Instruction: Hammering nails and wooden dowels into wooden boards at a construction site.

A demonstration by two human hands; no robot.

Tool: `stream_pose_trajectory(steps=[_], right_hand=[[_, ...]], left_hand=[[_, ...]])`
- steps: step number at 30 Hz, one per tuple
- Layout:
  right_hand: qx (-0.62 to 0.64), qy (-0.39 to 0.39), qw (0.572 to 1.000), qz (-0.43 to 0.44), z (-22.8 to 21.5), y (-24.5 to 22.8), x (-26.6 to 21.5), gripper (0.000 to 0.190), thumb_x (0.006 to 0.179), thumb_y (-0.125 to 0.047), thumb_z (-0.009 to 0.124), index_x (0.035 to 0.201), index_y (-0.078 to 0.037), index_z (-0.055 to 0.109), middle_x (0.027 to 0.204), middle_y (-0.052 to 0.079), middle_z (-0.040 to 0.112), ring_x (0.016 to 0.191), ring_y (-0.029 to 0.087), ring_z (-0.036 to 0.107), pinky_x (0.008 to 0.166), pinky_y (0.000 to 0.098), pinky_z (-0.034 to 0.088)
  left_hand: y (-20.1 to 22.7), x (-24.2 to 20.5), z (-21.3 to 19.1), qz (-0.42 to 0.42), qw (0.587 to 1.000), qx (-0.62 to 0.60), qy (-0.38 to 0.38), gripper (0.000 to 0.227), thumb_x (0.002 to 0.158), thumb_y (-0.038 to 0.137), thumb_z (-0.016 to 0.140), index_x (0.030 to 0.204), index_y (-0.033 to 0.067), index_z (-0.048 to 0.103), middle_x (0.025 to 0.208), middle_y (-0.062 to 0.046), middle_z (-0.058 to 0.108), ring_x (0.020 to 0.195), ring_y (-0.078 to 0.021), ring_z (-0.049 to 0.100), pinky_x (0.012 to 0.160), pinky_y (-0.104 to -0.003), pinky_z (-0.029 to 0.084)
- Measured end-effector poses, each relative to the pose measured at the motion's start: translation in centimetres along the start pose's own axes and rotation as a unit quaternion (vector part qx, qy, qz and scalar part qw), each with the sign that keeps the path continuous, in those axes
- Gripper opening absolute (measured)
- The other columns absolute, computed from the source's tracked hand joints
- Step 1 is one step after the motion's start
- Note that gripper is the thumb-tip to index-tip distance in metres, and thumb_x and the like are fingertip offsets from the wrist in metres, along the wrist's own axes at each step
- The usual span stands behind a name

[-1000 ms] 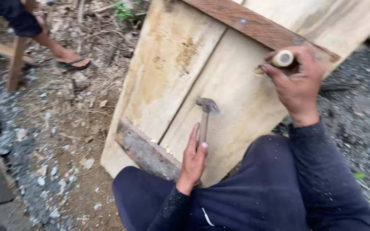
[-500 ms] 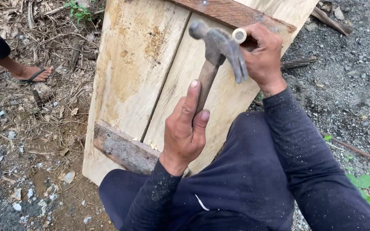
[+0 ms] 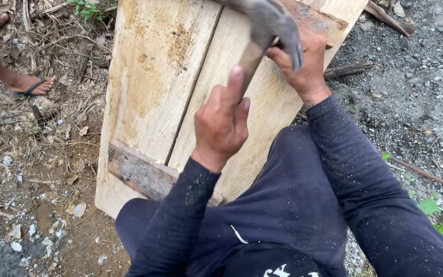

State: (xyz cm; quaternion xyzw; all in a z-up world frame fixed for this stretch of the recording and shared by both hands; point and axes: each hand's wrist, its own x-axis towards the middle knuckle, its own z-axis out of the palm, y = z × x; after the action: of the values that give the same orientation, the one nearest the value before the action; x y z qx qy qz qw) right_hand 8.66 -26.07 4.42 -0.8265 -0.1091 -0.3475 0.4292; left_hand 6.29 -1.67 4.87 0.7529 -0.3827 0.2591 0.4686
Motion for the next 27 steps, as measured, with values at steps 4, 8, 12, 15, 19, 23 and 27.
stream_pose_trajectory(steps=[4,8,12,15,19,23,27], right_hand=[[-0.099,-0.009,0.995,0.004,0.2,-0.2,0.6,0.015,0.098,-0.008,0.084,0.111,-0.004,0.078,0.095,0.006,0.078,0.084,0.011,0.075,0.076,0.0265,0.061],[-0.016,-0.009,1.000,0.004,-0.1,-0.5,1.1,0.027,0.094,-0.005,0.083,0.119,-0.002,0.075,0.104,0.009,0.078,0.092,0.014,0.076,0.084,0.0281,0.062],[-0.050,-0.039,0.997,-0.043,-0.4,-0.7,1.0,0.018,0.102,-0.002,0.082,0.119,-0.004,0.075,0.106,0.010,0.078,0.094,0.016,0.074,0.085,0.0289,0.059],[-0.081,-0.024,0.996,0.010,-0.2,-0.2,0.9,0.031,0.094,-0.001,0.079,0.125,-0.004,0.073,0.110,0.011,0.078,0.098,0.017,0.075,0.088,0.0302,0.059],[-0.085,-0.042,0.995,-0.010,0.2,-0.2,0.7,0.037,0.092,-0.001,0.080,0.128,-0.003,0.072,0.114,0.013,0.077,0.104,0.021,0.075,0.094,0.0317,0.059],[-0.106,-0.036,0.994,0.011,2.2,-0.2,1.6,0.034,0.097,-0.007,0.084,0.128,-0.006,0.070,0.111,0.012,0.077,0.100,0.019,0.076,0.089,0.0308,0.060],[-0.119,-0.015,0.992,0.028,0.7,0.0,-0.2,0.031,0.097,-0.008,0.083,0.124,-0.003,0.068,0.107,0.013,0.077,0.096,0.019,0.076,0.087,0.0328,0.059]], left_hand=[[1.1,1.6,-1.8,-0.047,0.994,0.036,-0.088,0.065,0.108,0.019,0.064,0.163,0.0222,0.028,0.084,-0.007,0.064,0.068,-0.0212,0.063,0.063,-0.038,0.052],[1.2,1.1,-1.2,0.031,0.996,-0.068,0.053,0.066,0.116,0.017,0.058,0.167,0.0307,0.018,0.108,-0.014,0.070,0.086,-0.0212,0.071,0.076,-0.033,0.060],[-0.1,0.5,-0.4,-0.044,0.997,0.039,-0.050,0.068,0.111,0.020,0.061,0.167,0.0305,0.023,0.100,-0.017,0.070,0.083,-0.0267,0.070,0.074,-0.039,0.057],[0.2,0.3,-1.3,-0.106,0.981,0.077,-0.145,0.066,0.108,0.022,0.064,0.165,0.0242,0.031,0.092,-0.011,0.072,0.073,-0.0247,0.069,0.068,-0.040,0.056],[2.0,-1.7,-0.9,-0.114,0.981,-0.150,0.044,0.066,0.113,0.021,0.058,0.168,0.0196,0.022,0.118,-0.011,0.068,0.070,-0.0148,0.063,0.061,-0.031,0.053],[2.6,-3.0,0.5,-0.185,0.916,-0.324,0.149,0.068,0.115,0.019,0.054,0.171,0.0139,0.015,0.113,-0.008,0.061,0.061,-0.0063,0.051,0.050,-0.023,0.045],[3.0,-5.3,2.5,-0.264,0.885,-0.358,0.136,0.068,0.113,0.019,0.051,0.170,0.0088,0.016,0.082,-0.002,0.056,0.055,-0.0037,0.046,0.048,-0.021,0.040]])
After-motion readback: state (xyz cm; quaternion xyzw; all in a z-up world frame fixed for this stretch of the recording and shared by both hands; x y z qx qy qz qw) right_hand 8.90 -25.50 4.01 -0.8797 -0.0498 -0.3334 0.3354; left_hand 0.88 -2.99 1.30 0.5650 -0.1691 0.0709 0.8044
